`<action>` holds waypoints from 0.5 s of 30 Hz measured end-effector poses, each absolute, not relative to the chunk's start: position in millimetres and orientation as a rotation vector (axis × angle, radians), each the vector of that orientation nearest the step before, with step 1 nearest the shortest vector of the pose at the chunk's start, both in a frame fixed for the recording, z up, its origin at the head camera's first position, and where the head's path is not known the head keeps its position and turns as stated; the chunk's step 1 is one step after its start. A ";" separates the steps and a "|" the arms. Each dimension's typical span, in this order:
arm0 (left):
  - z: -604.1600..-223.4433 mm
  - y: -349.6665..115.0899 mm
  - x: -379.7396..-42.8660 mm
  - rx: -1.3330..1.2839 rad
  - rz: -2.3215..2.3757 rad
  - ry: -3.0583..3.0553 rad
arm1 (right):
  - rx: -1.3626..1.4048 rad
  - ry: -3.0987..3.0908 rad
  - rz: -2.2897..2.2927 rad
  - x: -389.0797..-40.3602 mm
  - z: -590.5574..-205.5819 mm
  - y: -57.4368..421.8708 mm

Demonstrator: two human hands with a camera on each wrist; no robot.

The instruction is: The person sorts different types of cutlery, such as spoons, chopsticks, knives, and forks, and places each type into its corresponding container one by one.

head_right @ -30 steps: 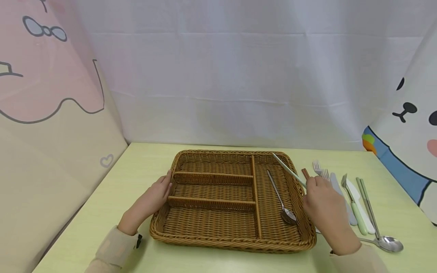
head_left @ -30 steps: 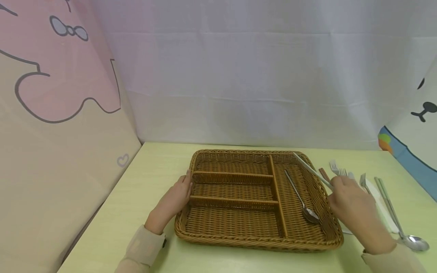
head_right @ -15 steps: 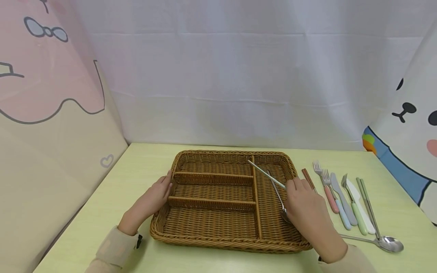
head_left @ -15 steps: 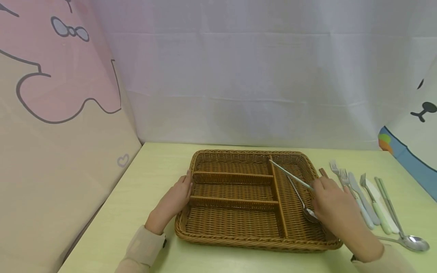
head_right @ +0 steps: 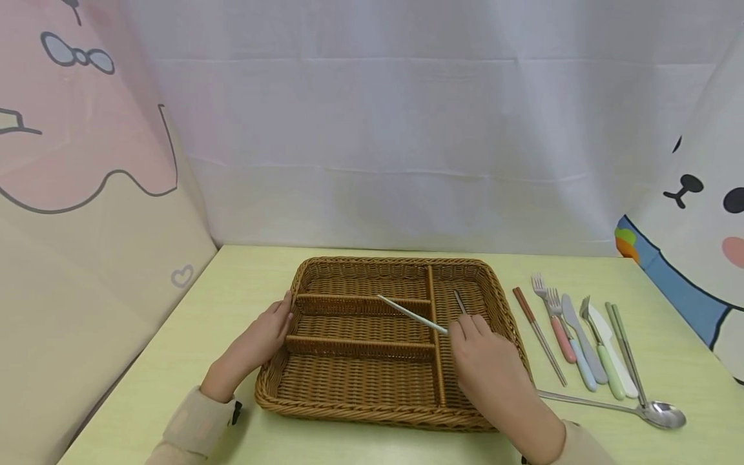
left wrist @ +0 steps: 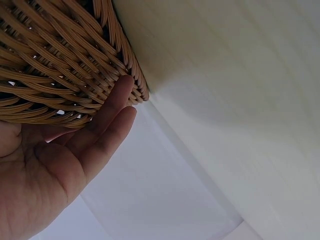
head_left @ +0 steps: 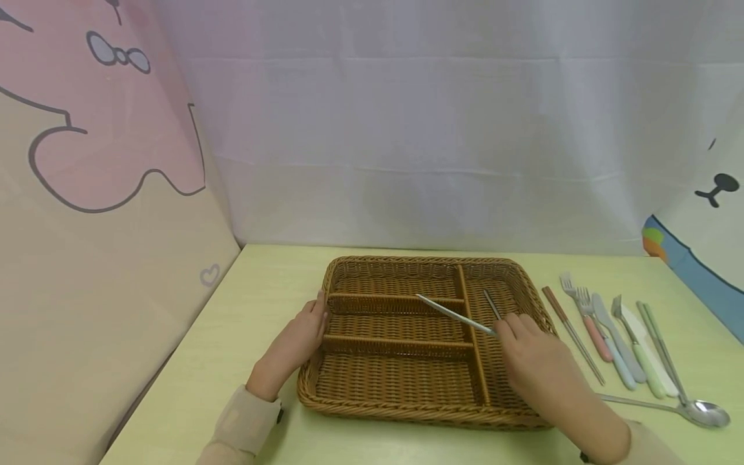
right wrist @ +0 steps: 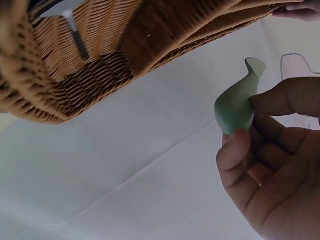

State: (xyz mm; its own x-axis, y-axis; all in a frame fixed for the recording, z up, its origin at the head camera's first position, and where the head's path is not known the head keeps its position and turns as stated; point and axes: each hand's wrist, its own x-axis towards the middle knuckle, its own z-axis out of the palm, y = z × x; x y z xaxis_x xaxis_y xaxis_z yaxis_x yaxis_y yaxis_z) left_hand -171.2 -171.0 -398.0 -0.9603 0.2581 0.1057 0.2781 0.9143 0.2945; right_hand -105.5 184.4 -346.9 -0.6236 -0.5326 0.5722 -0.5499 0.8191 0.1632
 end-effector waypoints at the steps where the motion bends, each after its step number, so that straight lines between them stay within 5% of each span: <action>1: -398.0 -170.9 -171.3 -0.420 -0.480 -3.014 | 0.800 -2.384 0.030 -104.3 -346.8 181.5; 15: -398.1 -170.7 -172.6 -0.409 -0.495 -3.025 | 0.954 -2.461 -0.117 -92.2 -353.0 151.2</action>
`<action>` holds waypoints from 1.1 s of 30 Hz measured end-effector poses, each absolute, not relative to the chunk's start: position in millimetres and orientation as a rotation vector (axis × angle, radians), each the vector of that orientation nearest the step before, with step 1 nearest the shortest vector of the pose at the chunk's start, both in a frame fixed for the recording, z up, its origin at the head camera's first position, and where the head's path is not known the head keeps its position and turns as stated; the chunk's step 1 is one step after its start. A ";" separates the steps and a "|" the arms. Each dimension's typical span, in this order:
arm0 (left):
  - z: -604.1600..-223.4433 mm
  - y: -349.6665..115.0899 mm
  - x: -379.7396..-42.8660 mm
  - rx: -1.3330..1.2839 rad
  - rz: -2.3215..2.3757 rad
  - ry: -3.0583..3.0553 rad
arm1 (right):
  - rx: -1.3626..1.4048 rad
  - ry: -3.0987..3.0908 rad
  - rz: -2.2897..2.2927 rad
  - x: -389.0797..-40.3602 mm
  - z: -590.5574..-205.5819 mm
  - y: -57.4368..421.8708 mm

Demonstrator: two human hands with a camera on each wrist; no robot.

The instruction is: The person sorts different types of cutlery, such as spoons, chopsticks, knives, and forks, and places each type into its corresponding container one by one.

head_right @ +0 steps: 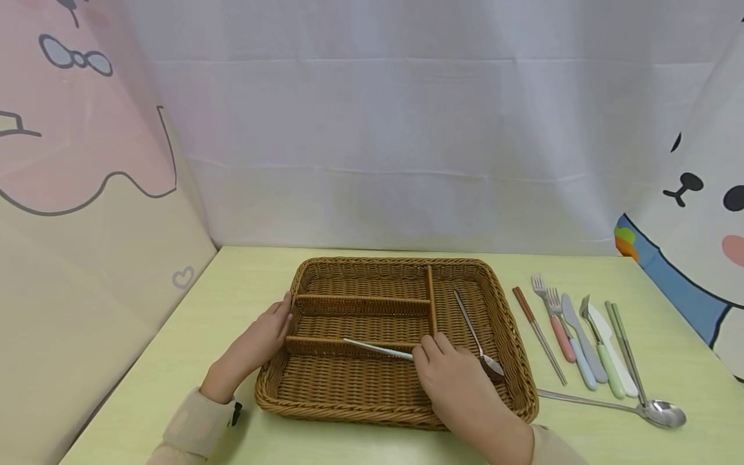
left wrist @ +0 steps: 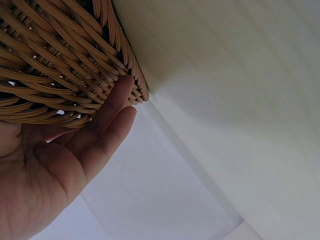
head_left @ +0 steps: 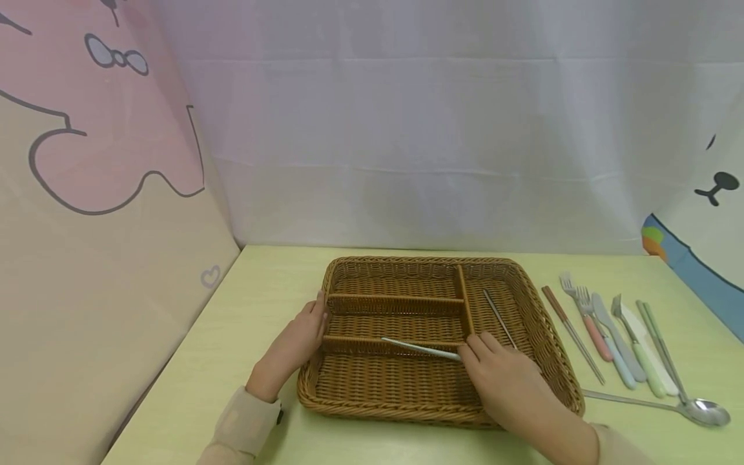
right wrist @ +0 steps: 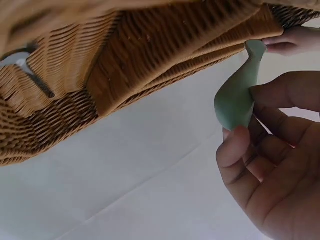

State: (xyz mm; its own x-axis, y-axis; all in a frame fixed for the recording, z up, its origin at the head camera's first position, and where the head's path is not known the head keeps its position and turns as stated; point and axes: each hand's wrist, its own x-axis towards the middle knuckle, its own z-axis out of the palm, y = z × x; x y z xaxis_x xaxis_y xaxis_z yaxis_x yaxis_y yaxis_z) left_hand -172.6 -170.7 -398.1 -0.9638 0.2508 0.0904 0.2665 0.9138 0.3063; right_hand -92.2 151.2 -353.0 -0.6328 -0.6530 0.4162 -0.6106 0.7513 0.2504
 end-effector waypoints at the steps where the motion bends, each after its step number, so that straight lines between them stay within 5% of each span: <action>1: -398.2 -170.8 -172.6 -0.409 -0.497 -3.025 | 0.967 -2.477 -0.132 -91.4 -353.8 149.6; 33: -399.8 -171.2 -172.1 -0.424 -0.488 -3.016 | 1.153 -2.664 0.176 -91.8 -382.2 127.4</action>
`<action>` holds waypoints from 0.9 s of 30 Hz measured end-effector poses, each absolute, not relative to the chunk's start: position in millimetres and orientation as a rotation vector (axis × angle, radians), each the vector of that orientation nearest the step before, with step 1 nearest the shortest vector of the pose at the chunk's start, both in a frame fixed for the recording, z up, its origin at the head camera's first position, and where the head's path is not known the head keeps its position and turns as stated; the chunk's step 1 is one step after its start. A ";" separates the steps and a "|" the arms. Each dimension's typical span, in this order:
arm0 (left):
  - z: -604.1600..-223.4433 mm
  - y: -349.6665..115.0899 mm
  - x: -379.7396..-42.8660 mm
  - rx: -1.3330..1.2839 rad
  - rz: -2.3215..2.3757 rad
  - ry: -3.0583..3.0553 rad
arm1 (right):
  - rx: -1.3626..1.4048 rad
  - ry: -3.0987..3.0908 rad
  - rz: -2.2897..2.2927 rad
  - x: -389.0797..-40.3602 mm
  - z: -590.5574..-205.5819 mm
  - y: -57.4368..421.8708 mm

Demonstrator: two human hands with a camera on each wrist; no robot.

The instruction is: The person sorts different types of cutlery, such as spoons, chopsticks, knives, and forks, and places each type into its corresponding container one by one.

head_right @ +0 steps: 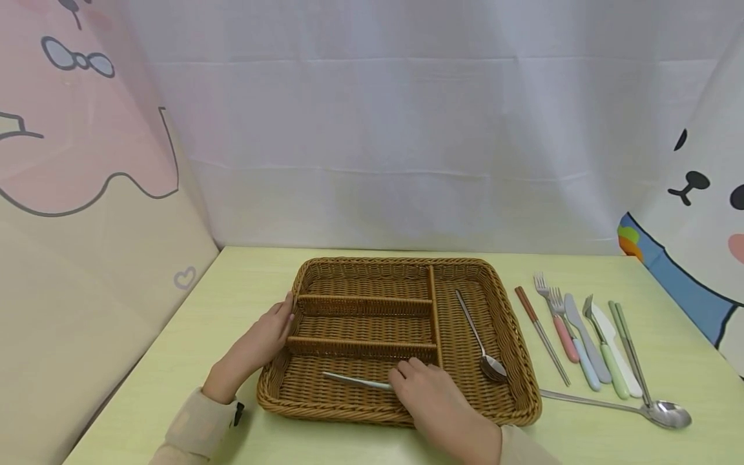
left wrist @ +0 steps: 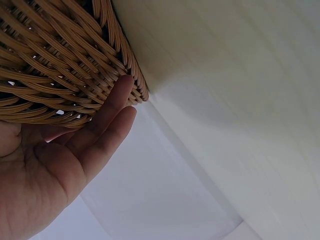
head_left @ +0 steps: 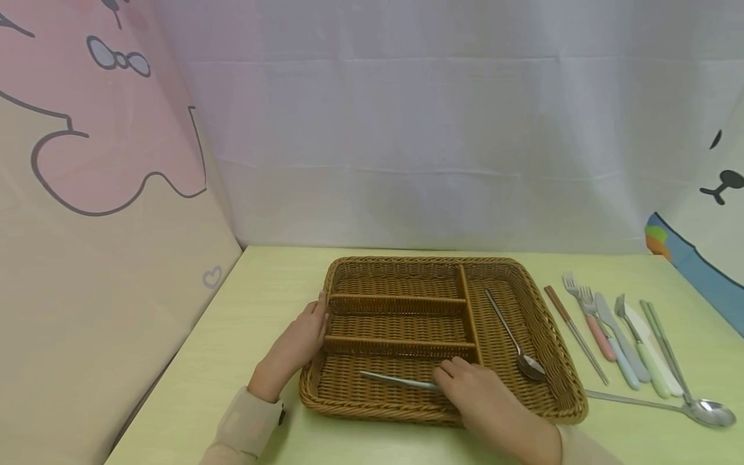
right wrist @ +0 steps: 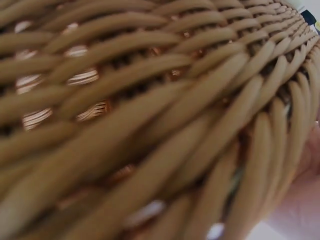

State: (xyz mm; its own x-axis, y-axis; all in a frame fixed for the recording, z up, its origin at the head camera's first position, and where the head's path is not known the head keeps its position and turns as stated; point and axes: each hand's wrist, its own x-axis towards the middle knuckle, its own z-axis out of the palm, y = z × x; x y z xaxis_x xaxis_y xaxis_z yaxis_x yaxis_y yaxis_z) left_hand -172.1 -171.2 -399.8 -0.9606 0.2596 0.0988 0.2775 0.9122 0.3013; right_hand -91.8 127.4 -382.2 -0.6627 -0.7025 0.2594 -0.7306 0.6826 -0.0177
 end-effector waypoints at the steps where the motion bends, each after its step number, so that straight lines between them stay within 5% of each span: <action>1: -399.7 -171.3 -172.0 -0.424 -0.486 -3.016 | 1.151 -2.670 0.198 -93.0 -382.2 127.4; 27: -400.4 -172.2 -172.0 -0.444 -0.471 -2.997 | 1.058 -2.815 0.278 -99.9 -382.5 129.1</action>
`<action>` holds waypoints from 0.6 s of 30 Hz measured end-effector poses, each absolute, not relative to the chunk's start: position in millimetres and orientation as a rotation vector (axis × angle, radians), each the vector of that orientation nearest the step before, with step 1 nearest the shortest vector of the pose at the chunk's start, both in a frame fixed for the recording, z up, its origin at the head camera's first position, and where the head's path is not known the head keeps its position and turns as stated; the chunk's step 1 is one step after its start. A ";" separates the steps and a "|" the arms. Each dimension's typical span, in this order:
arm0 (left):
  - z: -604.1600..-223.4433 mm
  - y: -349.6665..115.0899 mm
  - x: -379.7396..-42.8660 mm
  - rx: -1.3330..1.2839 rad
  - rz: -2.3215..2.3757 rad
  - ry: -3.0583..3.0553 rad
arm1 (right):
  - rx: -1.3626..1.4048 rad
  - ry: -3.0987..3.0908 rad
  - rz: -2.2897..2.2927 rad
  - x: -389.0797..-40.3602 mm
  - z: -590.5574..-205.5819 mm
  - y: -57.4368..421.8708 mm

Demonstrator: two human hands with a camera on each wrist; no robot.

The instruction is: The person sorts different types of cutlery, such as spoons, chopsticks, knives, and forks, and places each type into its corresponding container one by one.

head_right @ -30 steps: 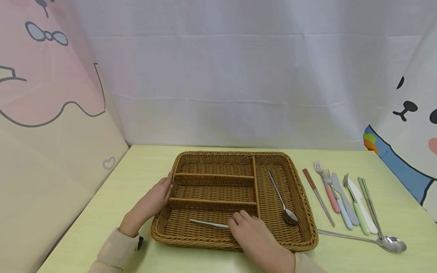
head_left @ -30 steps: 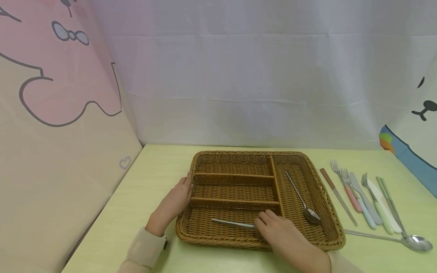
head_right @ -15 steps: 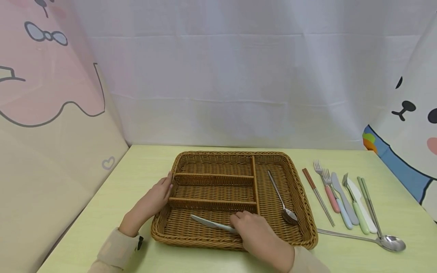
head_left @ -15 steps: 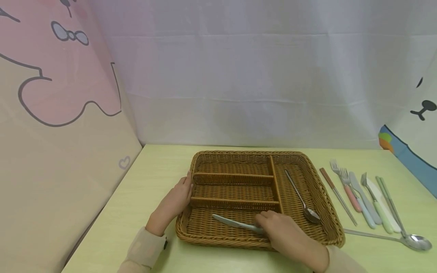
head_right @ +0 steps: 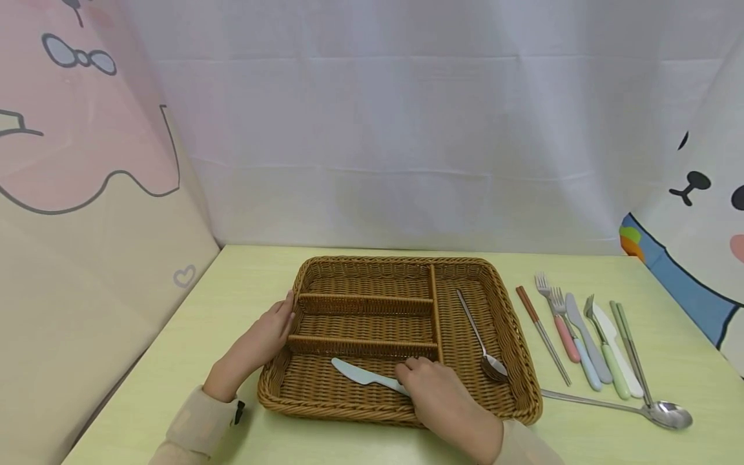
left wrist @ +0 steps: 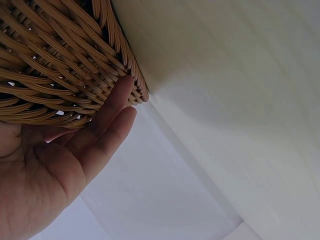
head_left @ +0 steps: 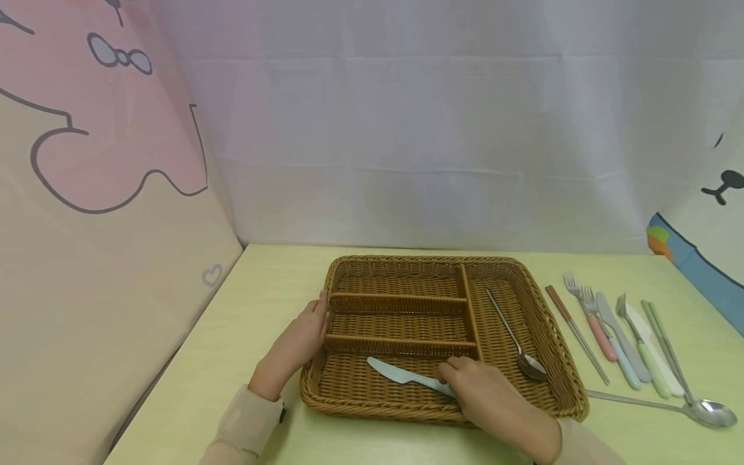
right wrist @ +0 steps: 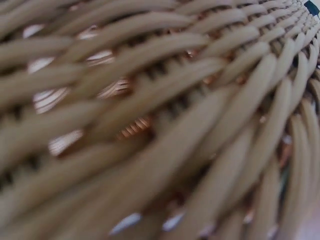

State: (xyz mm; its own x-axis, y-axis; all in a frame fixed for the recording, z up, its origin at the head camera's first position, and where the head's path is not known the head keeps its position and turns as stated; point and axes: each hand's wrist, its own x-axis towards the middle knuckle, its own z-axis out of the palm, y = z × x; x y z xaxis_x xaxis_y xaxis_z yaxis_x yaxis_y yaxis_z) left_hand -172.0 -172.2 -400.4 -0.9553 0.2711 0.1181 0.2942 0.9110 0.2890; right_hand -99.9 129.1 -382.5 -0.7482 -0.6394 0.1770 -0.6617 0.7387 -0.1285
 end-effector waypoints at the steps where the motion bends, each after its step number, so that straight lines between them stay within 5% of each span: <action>1: -400.2 -172.2 -172.0 -0.445 -0.471 -2.995 | 1.053 -2.795 0.255 -99.4 -382.4 129.0; 18: -399.0 -171.5 -171.7 -0.439 -0.488 -2.998 | 0.987 -2.489 0.183 -92.8 -374.8 137.8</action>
State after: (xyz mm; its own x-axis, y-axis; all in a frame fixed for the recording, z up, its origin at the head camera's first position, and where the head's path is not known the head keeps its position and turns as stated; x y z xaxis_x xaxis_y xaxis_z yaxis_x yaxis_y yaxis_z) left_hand -171.7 -171.5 -399.0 -0.9565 0.2676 0.1161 0.2907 0.9086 0.2999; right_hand -92.8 137.8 -374.8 -0.6405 -0.6172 0.4570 -0.6772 0.7345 0.0428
